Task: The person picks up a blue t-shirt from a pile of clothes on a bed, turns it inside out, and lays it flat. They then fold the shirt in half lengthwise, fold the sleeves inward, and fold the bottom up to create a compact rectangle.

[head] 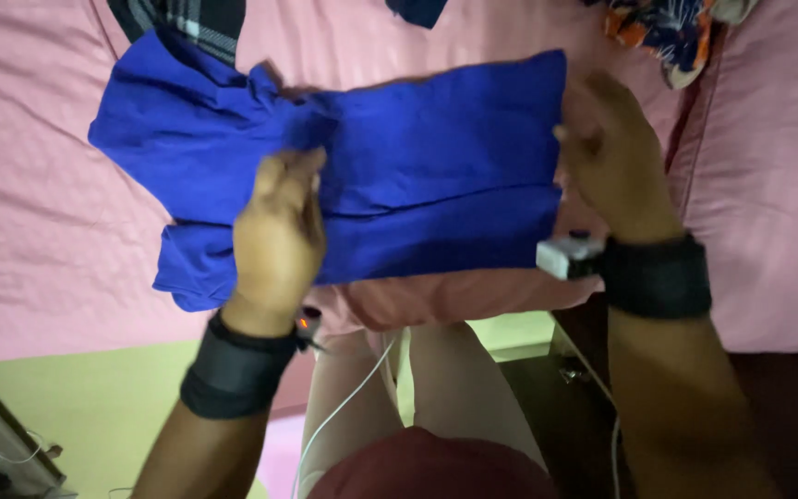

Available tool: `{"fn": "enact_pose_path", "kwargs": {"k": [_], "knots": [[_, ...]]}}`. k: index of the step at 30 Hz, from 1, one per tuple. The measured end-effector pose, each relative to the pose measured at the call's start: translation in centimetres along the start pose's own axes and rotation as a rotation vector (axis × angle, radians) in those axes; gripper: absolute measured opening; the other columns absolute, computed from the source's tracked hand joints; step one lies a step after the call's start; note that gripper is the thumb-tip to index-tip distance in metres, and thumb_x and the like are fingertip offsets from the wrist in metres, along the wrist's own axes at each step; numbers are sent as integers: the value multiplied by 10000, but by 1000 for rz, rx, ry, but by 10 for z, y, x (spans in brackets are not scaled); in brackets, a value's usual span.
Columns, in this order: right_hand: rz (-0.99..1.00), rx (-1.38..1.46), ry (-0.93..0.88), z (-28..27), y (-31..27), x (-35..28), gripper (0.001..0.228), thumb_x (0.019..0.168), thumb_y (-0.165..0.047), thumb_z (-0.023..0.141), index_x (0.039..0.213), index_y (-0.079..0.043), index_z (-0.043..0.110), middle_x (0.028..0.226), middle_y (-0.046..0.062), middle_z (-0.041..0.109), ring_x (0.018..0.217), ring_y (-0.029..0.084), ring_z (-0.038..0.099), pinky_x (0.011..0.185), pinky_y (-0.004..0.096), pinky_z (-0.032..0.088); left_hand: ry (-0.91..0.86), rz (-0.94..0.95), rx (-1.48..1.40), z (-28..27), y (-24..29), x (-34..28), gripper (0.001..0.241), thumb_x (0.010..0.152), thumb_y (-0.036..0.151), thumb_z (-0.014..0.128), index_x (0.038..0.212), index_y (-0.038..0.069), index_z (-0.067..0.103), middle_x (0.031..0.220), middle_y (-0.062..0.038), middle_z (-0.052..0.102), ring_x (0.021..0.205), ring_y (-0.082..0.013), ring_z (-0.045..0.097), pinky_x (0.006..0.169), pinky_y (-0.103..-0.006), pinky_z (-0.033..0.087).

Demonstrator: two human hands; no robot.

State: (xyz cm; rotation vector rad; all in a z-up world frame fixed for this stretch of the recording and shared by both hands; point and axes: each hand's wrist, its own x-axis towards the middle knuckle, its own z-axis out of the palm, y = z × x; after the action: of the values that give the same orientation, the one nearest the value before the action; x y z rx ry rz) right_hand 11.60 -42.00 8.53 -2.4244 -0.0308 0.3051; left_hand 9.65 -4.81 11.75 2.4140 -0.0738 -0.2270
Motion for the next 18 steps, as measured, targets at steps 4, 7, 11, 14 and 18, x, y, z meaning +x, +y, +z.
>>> {"fn": "enact_pose_path", "kwargs": {"k": [4, 7, 11, 14, 18], "knots": [[15, 169, -87, 12, -4, 52, 540, 984, -40, 688, 1496, -47, 520, 1522, 142, 577, 929, 218, 700, 784, 315, 582, 4, 26, 14, 22, -20, 45, 351, 1028, -5, 554, 1356, 90, 636, 1372, -147, 637, 1205, -376, 645, 931, -420, 559], [-62, 127, -137, 24, 33, 65, 554, 908, -60, 737, 1436, -38, 570, 1428, 147, 624, 959, 260, 692, 822, 350, 575, -103, 16, 65, 38, -39, 70, 477, 970, -5, 567, 1438, 89, 549, 1479, -168, 562, 1297, -381, 582, 983, -437, 528], [-220, -66, -126, 7, 63, 69, 311, 925, -105, 829, 1194, -2, 712, 1150, 161, 708, 972, 288, 711, 852, 389, 573, -283, -120, 160, 42, -49, 86, 625, 862, 75, 657, 1461, 111, 482, 1524, -180, 466, 1280, -394, 534, 958, -470, 493], [-105, -113, -146, -4, 71, 69, 219, 951, -166, 826, 1089, -13, 751, 1020, 144, 734, 889, 273, 716, 790, 387, 565, -259, -142, 220, 48, -68, 85, 546, 855, 120, 715, 1377, 138, 557, 1501, -185, 480, 1252, -399, 554, 929, -476, 503], [-47, -236, -114, 0, 90, 71, 207, 960, -241, 833, 1006, -44, 791, 929, 134, 739, 838, 285, 708, 740, 389, 549, -149, -199, 321, 48, -78, 90, 275, 897, 174, 785, 1157, 156, 697, 1404, -170, 555, 1139, -397, 629, 858, -479, 532]]}}
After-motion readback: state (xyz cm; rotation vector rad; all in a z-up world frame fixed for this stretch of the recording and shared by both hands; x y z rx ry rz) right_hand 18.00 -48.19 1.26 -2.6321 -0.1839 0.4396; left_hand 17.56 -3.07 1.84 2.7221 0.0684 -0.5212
